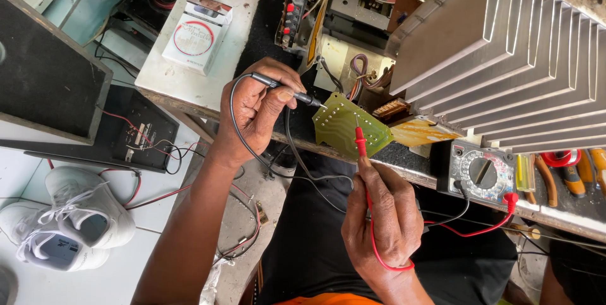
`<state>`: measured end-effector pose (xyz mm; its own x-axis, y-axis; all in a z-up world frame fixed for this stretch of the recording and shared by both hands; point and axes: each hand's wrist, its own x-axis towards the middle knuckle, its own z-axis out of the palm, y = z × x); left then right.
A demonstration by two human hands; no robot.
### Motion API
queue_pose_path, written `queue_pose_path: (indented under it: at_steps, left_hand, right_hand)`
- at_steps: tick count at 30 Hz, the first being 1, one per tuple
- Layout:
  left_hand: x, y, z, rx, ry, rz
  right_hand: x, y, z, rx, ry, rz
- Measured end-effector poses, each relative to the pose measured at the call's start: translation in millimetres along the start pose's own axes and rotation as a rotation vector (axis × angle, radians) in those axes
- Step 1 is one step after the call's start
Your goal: The person uses a multimeter to test a green circuit board. They hold the multimeter probes and touch them to various points on the board while looking at the multimeter display.
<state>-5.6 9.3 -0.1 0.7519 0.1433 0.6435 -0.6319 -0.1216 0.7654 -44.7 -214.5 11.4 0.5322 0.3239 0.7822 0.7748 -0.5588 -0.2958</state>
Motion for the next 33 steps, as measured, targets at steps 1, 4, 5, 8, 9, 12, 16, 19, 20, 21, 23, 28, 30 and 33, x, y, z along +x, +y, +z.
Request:
queue_pose_path:
  at_steps: [1, 4, 5, 8, 9, 12, 16, 19, 20, 21, 23, 28, 30, 33]
  left_hand:
    - [0.5, 0.2, -0.1, 0.003, -0.001, 0.000]
    - [-0.4, -1.2, -0.1, 0.000, 0.001, 0.001]
    - [-0.2, -0.9, -0.3, -0.002, 0.000, 0.001]
    - [0.2, -0.7, -0.1, 0.000, -0.003, 0.001]
    - [0.2, -1.0, -0.3, 0.004, -0.005, 0.003]
    - [0.5, -0.9, -1.0, 0.013, -0.013, 0.008]
    - [0.1, -1.9, 0.3, 0.036, -0.012, 0.003]
    - [0.2, -1.7, 1.1, 0.029, -0.007, 0.002]
    - [0.3, -1.7, 0.9, 0.030, -0.008, 0.002]
    - [0.3, -1.8, 0.9, 0.028, -0.007, 0.002]
    - [-0.1, -2.1, 0.9, 0.027, -0.007, 0.001]
    - [-0.2, -2.8, 0.9, 0.043, -0.009, -0.004]
    - [0.0, -1.9, 1.5, 0.041, -0.007, -0.001]
    - [0.5, -2.3, 1.6, 0.042, -0.011, 0.007]
  right_hand:
    - [1.0, -1.0, 0.0, 0.006, 0.007, 0.007]
    - [2.0, -2.8, -0.5, 0.004, 0.002, 0.025]
    - [1.0, -1.5, 0.3, 0.002, 0.003, 0.026]
    - [-1.1, 1.7, 1.3, -0.012, 0.000, -0.005]
    - [-1.1, 1.9, 1.2, -0.005, -0.002, -0.011]
    - [-0.4, 1.9, 1.2, 0.014, -0.006, -0.017]
    - [3.4, 0.3, 0.1, 0.026, -0.011, -0.027]
    - [3.0, 1.3, -0.5, 0.019, -0.016, -0.026]
    - [2.0, 1.6, -0.5, 0.020, -0.016, -0.025]
    - [1.0, 2.2, -0.7, 0.013, -0.010, -0.022]
    - [0.1, 3.1, -1.2, 0.006, -0.004, -0.019]
    - [0.0, 4.9, -0.7, 0.014, -0.013, -0.019]
    - [1.7, 3.8, -1.2, 0.011, -0.012, -0.019]
    - [4.2, 2.8, -1.9, 0.011, -0.009, -0.024]
